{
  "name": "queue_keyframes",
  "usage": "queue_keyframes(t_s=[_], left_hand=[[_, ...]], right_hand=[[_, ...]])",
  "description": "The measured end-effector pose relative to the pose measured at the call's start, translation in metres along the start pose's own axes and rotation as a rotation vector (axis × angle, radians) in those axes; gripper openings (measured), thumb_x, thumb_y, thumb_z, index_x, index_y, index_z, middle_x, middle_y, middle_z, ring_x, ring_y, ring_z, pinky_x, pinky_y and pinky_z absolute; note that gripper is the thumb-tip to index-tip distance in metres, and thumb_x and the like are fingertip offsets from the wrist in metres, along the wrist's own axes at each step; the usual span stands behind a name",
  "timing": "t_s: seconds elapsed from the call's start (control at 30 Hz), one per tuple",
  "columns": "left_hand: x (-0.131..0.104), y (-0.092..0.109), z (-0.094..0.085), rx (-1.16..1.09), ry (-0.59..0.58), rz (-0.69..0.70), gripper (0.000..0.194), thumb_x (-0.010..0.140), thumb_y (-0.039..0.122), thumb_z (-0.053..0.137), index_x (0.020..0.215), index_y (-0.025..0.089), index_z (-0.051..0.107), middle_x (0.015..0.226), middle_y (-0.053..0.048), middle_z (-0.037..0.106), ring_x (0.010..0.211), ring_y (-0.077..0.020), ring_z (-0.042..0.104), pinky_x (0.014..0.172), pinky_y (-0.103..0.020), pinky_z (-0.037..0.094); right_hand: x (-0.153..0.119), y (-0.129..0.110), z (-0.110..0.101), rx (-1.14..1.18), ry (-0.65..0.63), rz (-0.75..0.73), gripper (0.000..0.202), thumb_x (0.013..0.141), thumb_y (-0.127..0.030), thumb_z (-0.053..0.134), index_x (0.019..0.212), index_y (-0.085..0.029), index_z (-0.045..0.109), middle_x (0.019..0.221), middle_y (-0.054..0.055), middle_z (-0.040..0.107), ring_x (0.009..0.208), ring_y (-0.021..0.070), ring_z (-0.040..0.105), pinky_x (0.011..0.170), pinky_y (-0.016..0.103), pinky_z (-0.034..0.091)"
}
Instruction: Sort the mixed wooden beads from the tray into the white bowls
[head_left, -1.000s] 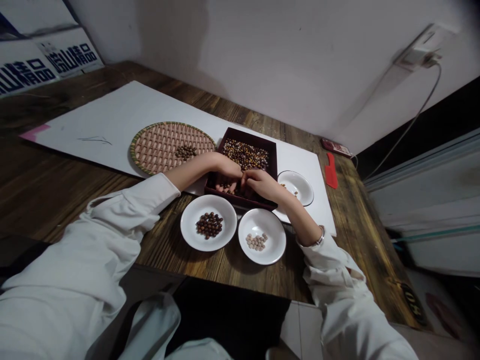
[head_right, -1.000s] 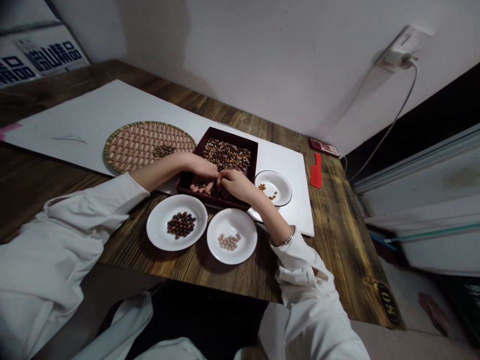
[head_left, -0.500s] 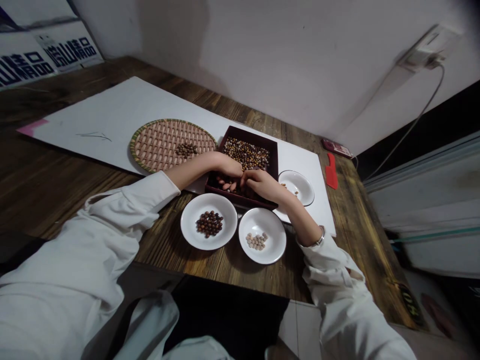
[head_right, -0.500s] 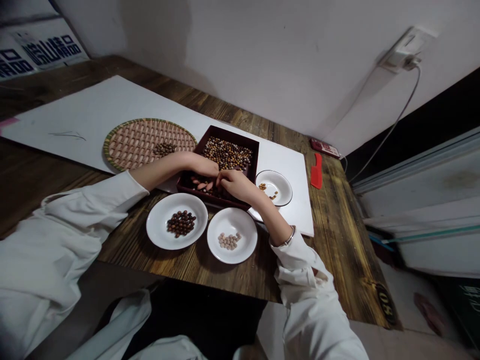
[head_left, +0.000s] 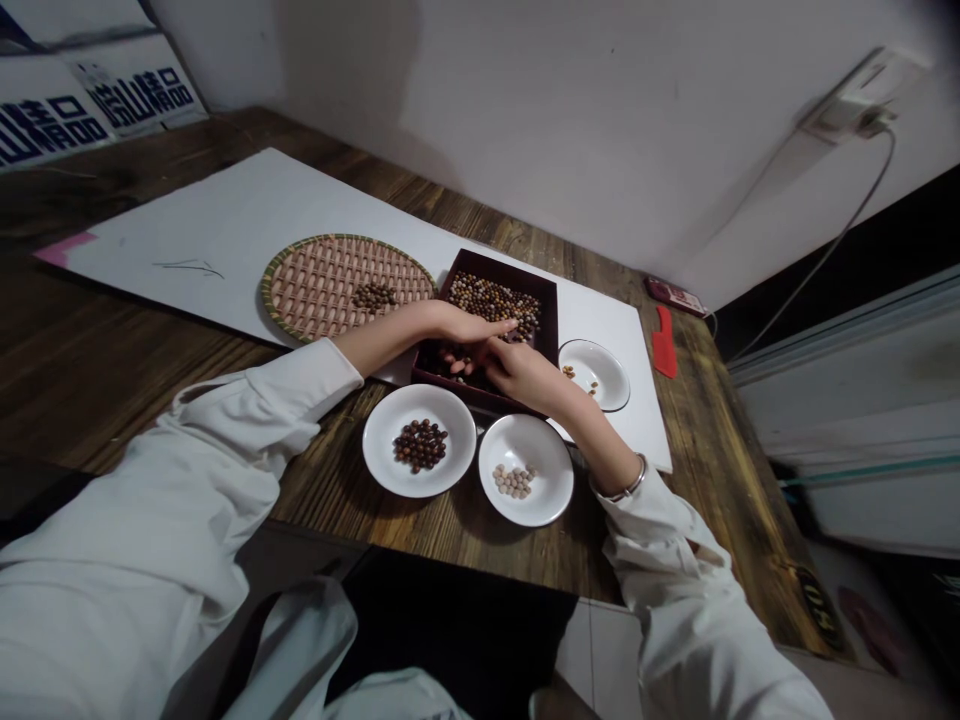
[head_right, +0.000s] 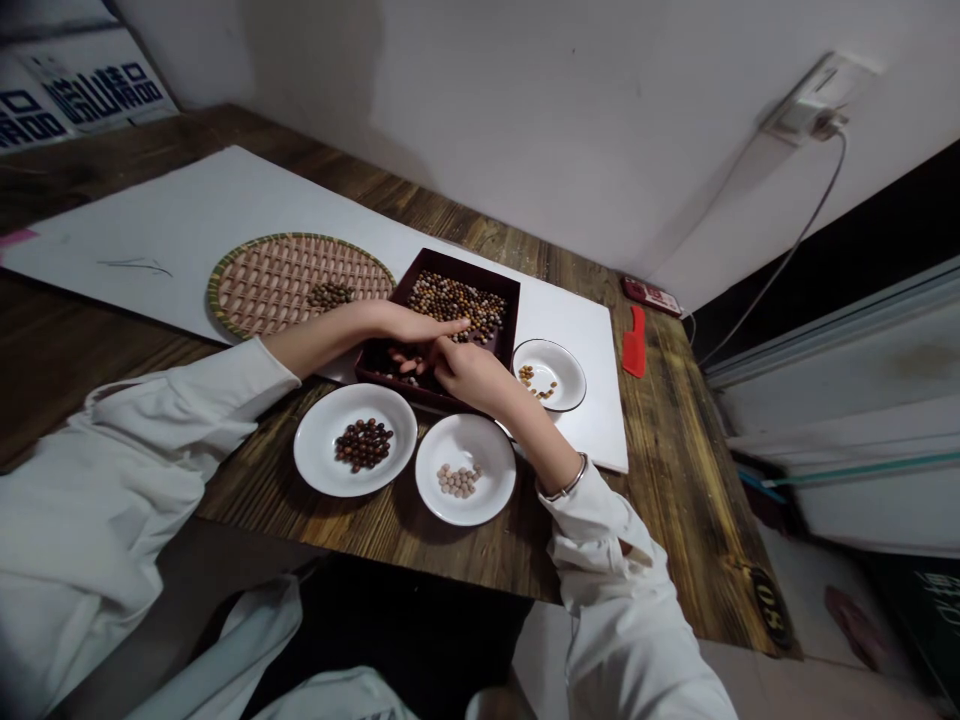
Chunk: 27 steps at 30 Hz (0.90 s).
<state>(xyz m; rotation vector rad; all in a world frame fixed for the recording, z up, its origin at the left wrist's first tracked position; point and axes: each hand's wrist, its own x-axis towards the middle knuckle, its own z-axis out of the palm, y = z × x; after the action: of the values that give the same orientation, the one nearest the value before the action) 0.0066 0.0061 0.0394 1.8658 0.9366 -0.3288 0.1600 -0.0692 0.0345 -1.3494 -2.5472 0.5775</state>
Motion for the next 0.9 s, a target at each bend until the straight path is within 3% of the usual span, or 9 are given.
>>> queue_keyframes(t_s=[0.2, 0.37, 0.53, 0.7, 0.8, 0.9], left_hand=[[0.002, -0.003, 0.000, -0.011, 0.060, 0.041, 0.092, 0.082, 0.082, 0.015, 0.095, 0.013, 0.074, 0.067, -0.013, 0.066, 0.055, -0.0191, 0.058, 0.054, -0.031, 0.043], [0.002, -0.003, 0.000, -0.002, 0.098, 0.055, 0.087, 0.082, 0.082, 0.020, 0.085, 0.013, 0.073, 0.065, -0.013, 0.064, 0.057, -0.0204, 0.058, 0.054, -0.033, 0.045], [-0.002, -0.001, 0.000, 0.031, 0.081, 0.068, 0.085, 0.085, 0.078, 0.017, 0.083, 0.014, 0.072, 0.065, -0.013, 0.064, 0.058, -0.0197, 0.058, 0.056, -0.031, 0.046], [0.002, -0.002, 0.000, 0.041, 0.081, 0.047, 0.071, 0.083, 0.075, 0.037, 0.076, 0.013, 0.072, 0.059, -0.011, 0.060, 0.060, -0.0200, 0.055, 0.061, -0.033, 0.046], [0.006, -0.004, -0.001, 0.062, 0.104, 0.012, 0.061, 0.083, 0.065, 0.045, 0.072, 0.012, 0.071, 0.054, -0.009, 0.056, 0.058, -0.0186, 0.051, 0.064, -0.034, 0.044], [0.008, -0.004, -0.002, 0.092, 0.092, -0.019, 0.039, 0.080, 0.044, 0.050, 0.071, 0.013, 0.072, 0.053, -0.008, 0.056, 0.058, -0.0179, 0.049, 0.064, -0.034, 0.043]], right_hand=[[-0.002, 0.002, 0.001, -0.097, 0.043, -0.104, 0.015, 0.092, -0.022, 0.055, 0.100, -0.012, 0.062, 0.092, 0.010, 0.072, 0.075, 0.0188, 0.064, 0.068, 0.029, 0.044], [-0.002, 0.003, 0.001, -0.120, 0.109, -0.185, 0.023, 0.096, -0.017, 0.050, 0.114, -0.013, 0.064, 0.106, 0.009, 0.074, 0.091, 0.0203, 0.069, 0.076, 0.028, 0.045], [-0.001, 0.006, 0.001, -0.149, 0.069, -0.133, 0.028, 0.097, -0.022, 0.049, 0.118, -0.016, 0.066, 0.110, 0.009, 0.074, 0.095, 0.0240, 0.070, 0.080, 0.032, 0.048], [0.001, 0.009, 0.003, -0.045, 0.048, -0.093, 0.021, 0.093, -0.023, 0.056, 0.109, -0.024, 0.070, 0.108, 0.006, 0.074, 0.098, 0.0261, 0.068, 0.083, 0.036, 0.049], [0.001, 0.007, 0.002, 0.043, 0.070, -0.049, 0.017, 0.089, -0.021, 0.062, 0.101, -0.027, 0.072, 0.107, 0.004, 0.074, 0.099, 0.0262, 0.067, 0.085, 0.036, 0.048], [0.000, 0.003, -0.001, 0.044, 0.047, -0.017, 0.017, 0.089, -0.019, 0.060, 0.100, -0.026, 0.071, 0.105, 0.004, 0.074, 0.098, 0.0252, 0.067, 0.084, 0.035, 0.047]])
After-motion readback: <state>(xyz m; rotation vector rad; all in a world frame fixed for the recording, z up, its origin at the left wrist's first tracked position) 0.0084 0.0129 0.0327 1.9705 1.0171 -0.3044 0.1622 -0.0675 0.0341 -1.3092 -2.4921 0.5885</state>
